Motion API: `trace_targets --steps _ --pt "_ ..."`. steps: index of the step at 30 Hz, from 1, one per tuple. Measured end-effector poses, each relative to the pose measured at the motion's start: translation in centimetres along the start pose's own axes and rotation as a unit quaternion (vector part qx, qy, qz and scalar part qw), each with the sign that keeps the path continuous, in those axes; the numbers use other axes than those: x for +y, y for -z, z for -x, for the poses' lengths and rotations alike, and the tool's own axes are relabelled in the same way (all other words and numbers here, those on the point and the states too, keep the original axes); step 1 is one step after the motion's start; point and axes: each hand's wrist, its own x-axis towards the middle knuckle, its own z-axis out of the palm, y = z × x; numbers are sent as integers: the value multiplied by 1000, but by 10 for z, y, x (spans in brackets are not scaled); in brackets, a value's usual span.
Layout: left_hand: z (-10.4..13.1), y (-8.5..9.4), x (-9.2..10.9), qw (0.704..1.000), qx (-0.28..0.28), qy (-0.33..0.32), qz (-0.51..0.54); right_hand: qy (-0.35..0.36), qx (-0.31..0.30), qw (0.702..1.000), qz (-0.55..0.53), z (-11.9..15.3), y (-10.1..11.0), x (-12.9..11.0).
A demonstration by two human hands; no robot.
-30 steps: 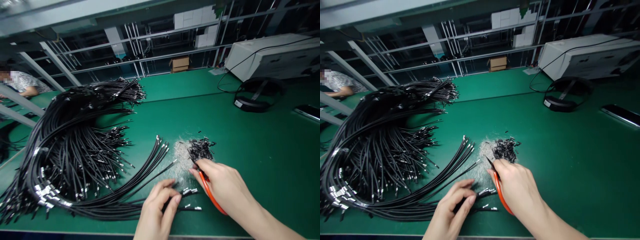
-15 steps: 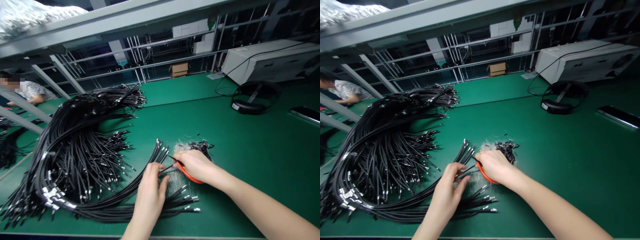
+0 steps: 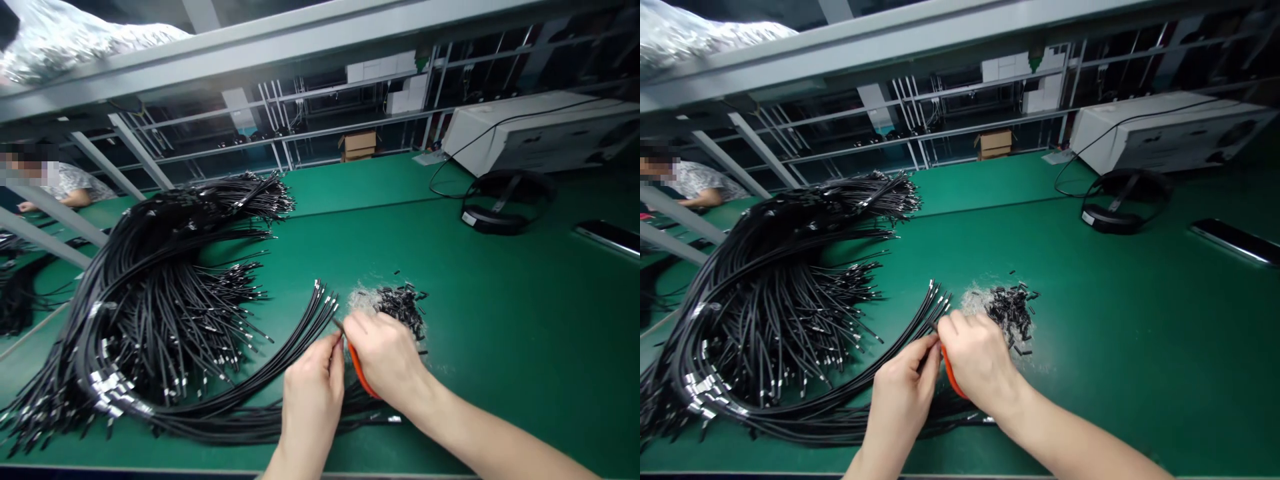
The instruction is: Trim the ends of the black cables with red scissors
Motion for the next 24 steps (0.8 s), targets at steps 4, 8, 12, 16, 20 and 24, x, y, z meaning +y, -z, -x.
trace_targets --steps 4,8,12,16,20,24 --pt "-1 4 3 995 -53 69 39 57 -36 998 17 13 9 20" --pt "-5 7 9 974 -99 148 139 -17 -75 990 114 28 15 25" --pt "-8 7 9 952 -122 192 204 -4 -109 981 161 31 12 11" --pt "-7 8 9 948 -134 198 210 -3 -118 976 185 28 8 4" --pt "-7 8 11 951 -141 197 191 19 -126 969 214 26 9 6" --pt "-9 6 11 961 -141 174 164 37 -155 963 217 24 13 10"
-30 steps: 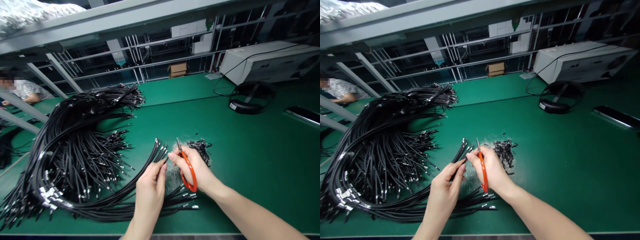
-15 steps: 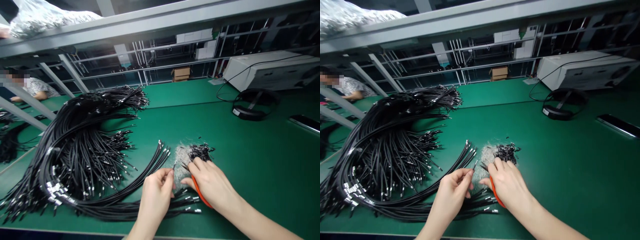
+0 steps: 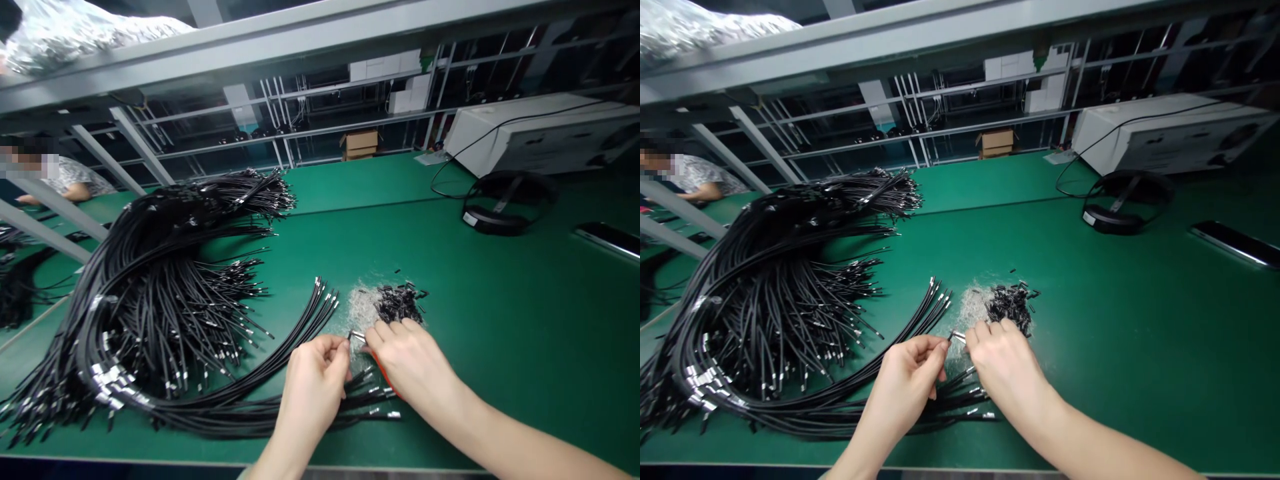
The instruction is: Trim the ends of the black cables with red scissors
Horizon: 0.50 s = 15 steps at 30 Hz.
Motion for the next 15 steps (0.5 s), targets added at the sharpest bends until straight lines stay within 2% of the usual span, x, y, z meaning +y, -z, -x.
trace_targets --steps 9,13,15 --pt "-6 -4 -8 998 0 -33 -55 1 -96 993 -71 -8 7 12" --pt "-10 -5 -18 999 -21 -21 -34 -12 -159 980 -120 -8 7 16" --pt "-12 -5 -22 999 -38 -9 -5 -41 -168 974 -147 -7 6 20"
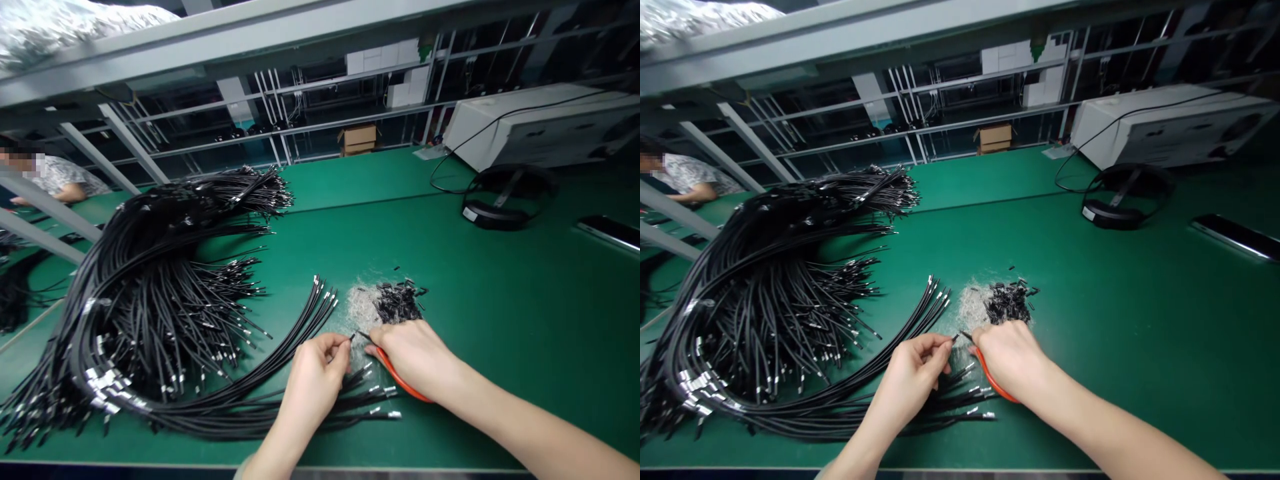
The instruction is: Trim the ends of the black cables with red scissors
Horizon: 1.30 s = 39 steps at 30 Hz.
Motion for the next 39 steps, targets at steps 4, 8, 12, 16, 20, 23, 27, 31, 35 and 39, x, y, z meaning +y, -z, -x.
trace_targets --steps 4,8,12,16,20,23,27,31,35,39 --pt "0 3 0 997 -16 29 69 -112 55 987 -99 1 -2 10" --pt "4 7 8 992 -19 32 124 -97 106 903 -405 0 -7 2" --pt "12 10 15 987 -38 3 154 -67 95 774 -622 0 -10 -22" --pt "17 14 16 976 -51 11 213 -68 133 720 -678 1 -9 -38" --pt "19 21 14 962 -90 18 257 -25 103 699 -708 0 -11 -38" --pt "21 28 14 957 -121 15 263 21 56 683 -728 -3 -11 -33" --pt "24 36 17 955 -169 17 243 65 -35 668 -741 -5 -4 -23" --pt "26 37 18 969 -163 1 183 105 -75 726 -676 1 6 -9" --pt "29 28 15 995 -30 -49 84 35 46 864 -501 16 14 -2" --pt "31 16 12 993 58 -100 2 -21 179 950 -255 35 1 -9"
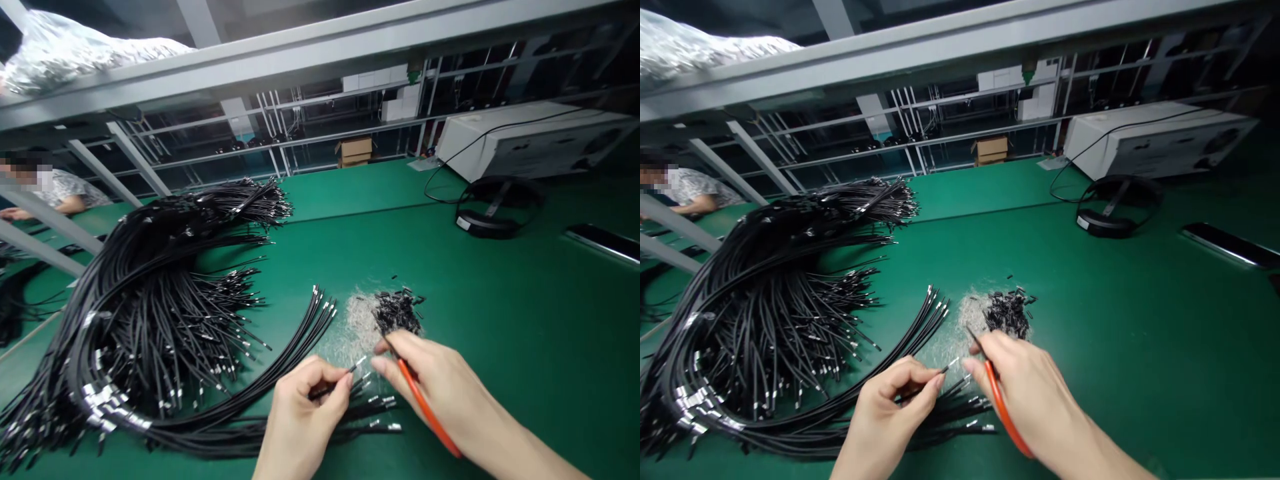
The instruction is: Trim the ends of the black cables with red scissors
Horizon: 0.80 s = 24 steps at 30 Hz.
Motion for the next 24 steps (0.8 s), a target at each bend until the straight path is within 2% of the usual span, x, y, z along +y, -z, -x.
trace_targets --steps 3,6,14,21,24 --pt "1 -7 -1 999 31 15 -6 66 58 981 174 15 -18 -3" --pt "1 -12 -2 997 42 62 21 85 83 964 237 18 -32 -8" --pt "0 -14 7 991 44 109 72 96 99 954 266 11 -34 -14" --pt "-1 -16 5 991 57 106 62 105 91 952 274 11 -32 -13" --pt "-3 -17 1 992 56 99 62 98 73 961 248 8 -29 -11"
